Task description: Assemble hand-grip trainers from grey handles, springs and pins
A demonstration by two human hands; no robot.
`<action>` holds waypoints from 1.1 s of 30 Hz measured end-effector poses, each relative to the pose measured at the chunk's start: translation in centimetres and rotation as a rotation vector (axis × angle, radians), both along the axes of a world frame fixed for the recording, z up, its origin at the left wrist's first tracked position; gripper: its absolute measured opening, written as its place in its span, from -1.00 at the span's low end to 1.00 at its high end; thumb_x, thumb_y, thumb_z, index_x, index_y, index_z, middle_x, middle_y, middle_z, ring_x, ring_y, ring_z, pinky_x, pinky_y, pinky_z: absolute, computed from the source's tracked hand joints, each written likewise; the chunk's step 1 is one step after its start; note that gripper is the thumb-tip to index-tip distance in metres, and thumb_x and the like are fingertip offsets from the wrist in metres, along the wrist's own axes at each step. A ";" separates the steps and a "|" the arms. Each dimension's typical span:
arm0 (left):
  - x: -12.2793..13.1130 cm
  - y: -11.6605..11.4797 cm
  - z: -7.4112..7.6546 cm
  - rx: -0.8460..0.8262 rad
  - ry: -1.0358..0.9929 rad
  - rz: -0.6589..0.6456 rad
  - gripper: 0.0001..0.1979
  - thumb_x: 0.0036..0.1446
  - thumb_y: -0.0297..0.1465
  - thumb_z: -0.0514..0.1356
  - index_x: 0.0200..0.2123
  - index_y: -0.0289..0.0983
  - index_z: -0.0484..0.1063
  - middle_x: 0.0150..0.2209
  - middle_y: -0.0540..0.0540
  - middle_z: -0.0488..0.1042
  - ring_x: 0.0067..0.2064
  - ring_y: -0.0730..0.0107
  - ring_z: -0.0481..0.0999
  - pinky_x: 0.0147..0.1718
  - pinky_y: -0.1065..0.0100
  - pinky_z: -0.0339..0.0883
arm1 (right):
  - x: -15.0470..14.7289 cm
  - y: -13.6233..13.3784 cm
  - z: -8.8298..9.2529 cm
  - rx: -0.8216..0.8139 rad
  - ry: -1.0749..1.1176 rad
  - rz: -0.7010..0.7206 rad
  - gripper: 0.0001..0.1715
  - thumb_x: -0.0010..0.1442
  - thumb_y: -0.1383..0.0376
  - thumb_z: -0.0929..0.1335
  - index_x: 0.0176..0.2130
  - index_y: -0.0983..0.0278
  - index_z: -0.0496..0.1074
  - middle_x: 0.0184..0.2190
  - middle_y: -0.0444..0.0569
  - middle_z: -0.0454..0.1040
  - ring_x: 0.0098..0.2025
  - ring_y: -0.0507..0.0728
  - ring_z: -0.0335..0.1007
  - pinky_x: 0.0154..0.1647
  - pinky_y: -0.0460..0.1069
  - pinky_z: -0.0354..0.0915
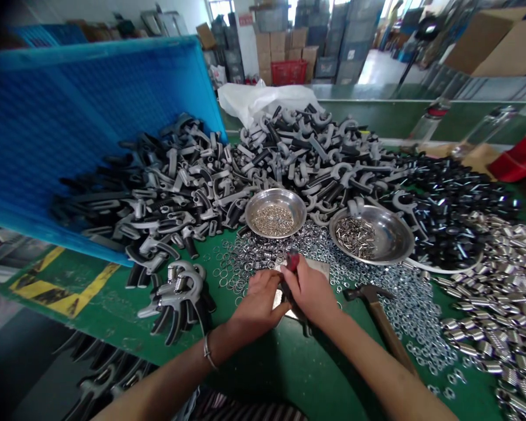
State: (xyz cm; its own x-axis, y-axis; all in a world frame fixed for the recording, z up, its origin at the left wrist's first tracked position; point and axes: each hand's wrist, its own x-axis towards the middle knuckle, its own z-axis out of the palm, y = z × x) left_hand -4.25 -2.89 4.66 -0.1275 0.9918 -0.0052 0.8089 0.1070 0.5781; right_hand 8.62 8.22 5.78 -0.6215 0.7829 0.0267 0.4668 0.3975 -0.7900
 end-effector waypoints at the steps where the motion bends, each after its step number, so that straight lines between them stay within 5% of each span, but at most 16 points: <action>1: 0.0 0.0 0.2 -0.011 0.011 0.004 -0.55 0.18 -0.20 0.22 0.09 -0.23 0.29 0.05 -0.19 0.36 0.10 0.02 0.30 0.10 0.05 0.17 | -0.3 1.0 0.5 -0.085 0.049 -0.004 -0.55 0.28 -0.08 0.22 -0.29 0.22 0.34 -0.52 -0.02 0.49 -0.50 0.19 0.45 -0.44 0.05 0.34; 5: 0.0 -0.1 0.5 -0.035 0.013 -0.003 -0.52 0.16 -0.20 0.24 0.11 -0.22 0.29 0.07 -0.19 0.35 0.10 0.01 0.29 0.10 0.03 0.16 | 0.2 3.9 0.8 -0.373 0.325 -0.086 -0.47 0.33 -0.15 0.06 -0.30 0.17 0.25 -0.55 -0.10 0.47 -0.62 0.11 0.38 -0.57 0.00 0.32; 9: 0.0 -0.2 0.1 -0.020 -0.003 0.000 -0.52 0.16 -0.20 0.24 0.10 -0.24 0.29 0.08 -0.19 0.35 0.10 0.02 0.27 0.10 0.04 0.15 | 2.0 2.7 -1.2 -0.543 0.479 -0.176 -0.58 0.25 -0.12 0.29 -0.22 0.16 0.24 -0.41 -0.08 0.57 -0.47 0.15 0.54 -0.44 0.04 0.44; 14: 0.0 -0.2 0.0 -0.021 0.000 0.000 -0.51 0.16 -0.19 0.25 0.11 -0.23 0.27 0.07 -0.19 0.35 0.11 0.02 0.27 0.10 0.05 0.15 | 2.3 0.1 -1.9 -0.407 0.333 -0.186 -0.61 0.29 -0.10 0.26 -0.21 0.16 0.26 -0.32 -0.02 0.61 -0.36 0.22 0.59 -0.37 0.09 0.47; 25: 0.1 -0.1 0.0 -0.026 -0.002 0.012 -0.50 0.14 -0.20 0.27 0.09 -0.25 0.28 0.05 -0.17 0.35 0.08 0.05 0.26 0.08 0.08 0.16 | 2.0 -0.2 -1.9 -0.334 0.336 -0.190 -0.66 0.31 -0.04 0.27 -0.21 0.16 0.30 -0.36 -0.05 0.62 -0.42 0.19 0.57 -0.37 0.05 0.44; 33: 0.2 -0.2 0.1 -0.031 0.026 0.001 -0.52 0.19 -0.18 0.23 0.11 -0.26 0.28 0.05 -0.19 0.34 0.08 0.06 0.28 0.09 0.09 0.15 | 1.6 -1.8 -2.7 0.181 0.119 -0.153 -0.63 0.25 -0.04 0.31 -0.25 0.20 0.42 -0.37 0.06 0.58 -0.31 0.29 0.52 -0.23 0.13 0.35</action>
State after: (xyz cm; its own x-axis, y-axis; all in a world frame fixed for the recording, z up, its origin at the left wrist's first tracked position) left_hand -4.04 -3.08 4.78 -0.1285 0.9912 -0.0324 0.8238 0.1249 0.5530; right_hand 10.22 6.42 3.09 -0.4807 0.8432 0.2408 0.4399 0.4695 -0.7656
